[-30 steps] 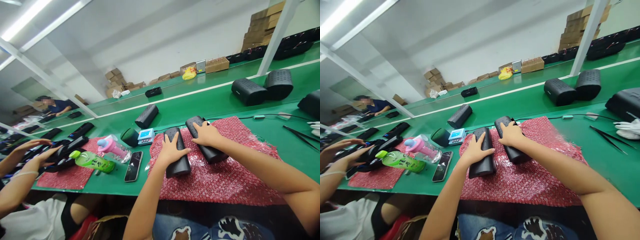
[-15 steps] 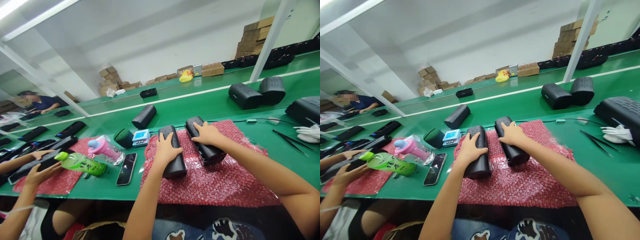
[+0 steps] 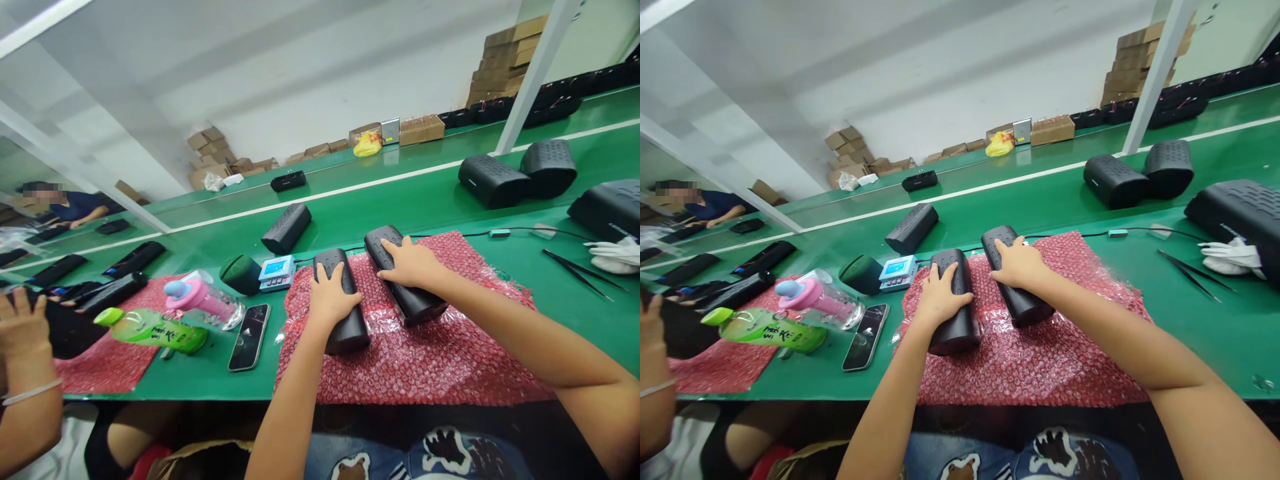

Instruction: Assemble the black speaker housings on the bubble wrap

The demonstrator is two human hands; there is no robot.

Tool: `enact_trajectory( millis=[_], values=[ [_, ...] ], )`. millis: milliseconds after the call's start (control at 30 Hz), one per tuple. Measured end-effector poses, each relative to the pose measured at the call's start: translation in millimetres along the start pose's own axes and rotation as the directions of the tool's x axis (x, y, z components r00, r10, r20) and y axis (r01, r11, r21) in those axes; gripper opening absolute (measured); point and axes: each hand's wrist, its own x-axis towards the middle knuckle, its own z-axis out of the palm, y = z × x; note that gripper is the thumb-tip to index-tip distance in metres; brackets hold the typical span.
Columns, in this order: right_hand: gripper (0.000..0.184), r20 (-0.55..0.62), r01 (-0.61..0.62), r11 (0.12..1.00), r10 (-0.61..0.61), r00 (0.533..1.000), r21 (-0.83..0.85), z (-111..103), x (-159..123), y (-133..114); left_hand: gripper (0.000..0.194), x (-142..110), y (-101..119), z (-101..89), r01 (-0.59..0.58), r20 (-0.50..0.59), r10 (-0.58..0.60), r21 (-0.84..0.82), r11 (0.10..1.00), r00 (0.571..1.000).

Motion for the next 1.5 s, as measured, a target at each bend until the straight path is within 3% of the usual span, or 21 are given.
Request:
enact_trajectory(
  millis=[200,1500],
  values=[
    [0.084,0.011,-0.022,1.000,0.022,1.000,0.000,9.4,5.2,-6.0,0.086,-0.7,2.8,0.6,0.006,-0.006,-0.006,0.019,1.000,1.000],
    [0.089,0.001,-0.033,0.999,0.033,0.999,0.034,10.0,6.7,-4.0,0.084,1.2,-0.6,1.8,-0.016,-0.020,0.017,0.035,0.999,1.000]
  ],
)
